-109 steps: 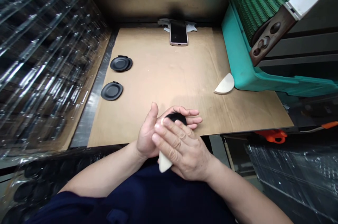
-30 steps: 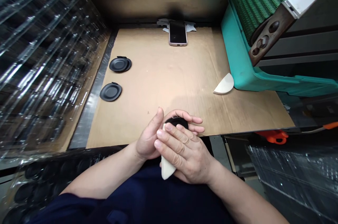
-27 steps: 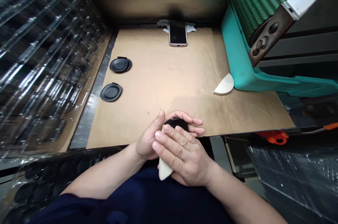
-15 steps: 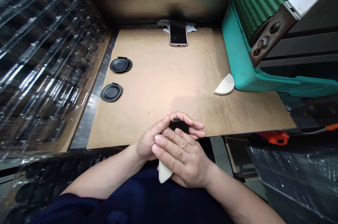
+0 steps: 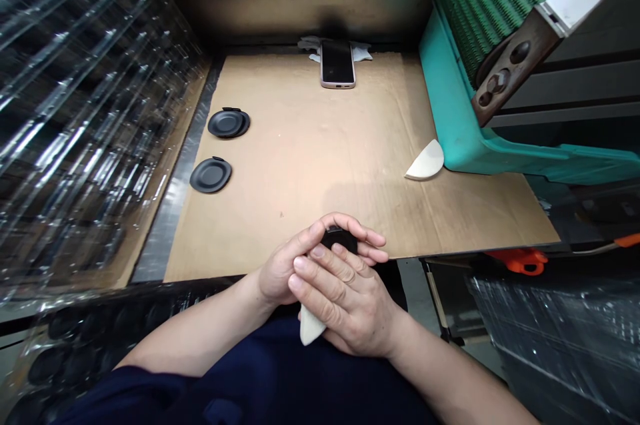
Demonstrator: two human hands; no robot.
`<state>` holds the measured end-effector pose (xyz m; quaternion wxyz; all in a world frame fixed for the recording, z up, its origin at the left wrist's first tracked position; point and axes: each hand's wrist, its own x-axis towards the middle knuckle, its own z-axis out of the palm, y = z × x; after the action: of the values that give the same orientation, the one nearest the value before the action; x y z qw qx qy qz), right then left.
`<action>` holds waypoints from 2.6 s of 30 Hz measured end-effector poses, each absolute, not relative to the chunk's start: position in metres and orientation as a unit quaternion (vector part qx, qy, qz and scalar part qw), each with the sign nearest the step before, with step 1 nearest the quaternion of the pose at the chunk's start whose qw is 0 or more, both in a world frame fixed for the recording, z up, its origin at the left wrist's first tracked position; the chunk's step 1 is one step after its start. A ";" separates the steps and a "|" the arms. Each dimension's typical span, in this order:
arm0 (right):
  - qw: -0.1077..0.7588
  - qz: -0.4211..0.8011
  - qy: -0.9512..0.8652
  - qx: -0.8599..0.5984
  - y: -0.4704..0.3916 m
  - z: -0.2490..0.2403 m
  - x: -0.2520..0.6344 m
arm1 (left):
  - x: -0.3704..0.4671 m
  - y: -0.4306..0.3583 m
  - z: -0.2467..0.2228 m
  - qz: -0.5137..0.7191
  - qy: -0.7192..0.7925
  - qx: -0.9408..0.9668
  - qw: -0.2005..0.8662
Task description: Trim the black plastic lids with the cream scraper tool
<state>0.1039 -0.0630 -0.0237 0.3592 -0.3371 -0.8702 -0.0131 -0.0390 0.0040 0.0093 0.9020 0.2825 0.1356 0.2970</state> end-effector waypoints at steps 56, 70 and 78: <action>0.349 -0.072 -0.848 -0.392 -0.065 -0.022 0.124 | -0.035 0.004 0.010 0.352 0.152 0.234 0.894; 0.346 -0.041 -0.854 -0.386 -0.065 -0.016 0.130 | -0.035 0.005 0.009 0.340 0.140 0.224 0.903; 0.361 0.001 -0.865 -0.349 -0.070 -0.015 0.124 | -0.034 0.007 0.010 0.356 0.149 0.235 0.892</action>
<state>0.1238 -0.0703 -0.0151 0.3608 -0.3488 -0.8650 0.0007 -0.0342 0.0066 0.0095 0.8922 0.2353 0.1487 0.3558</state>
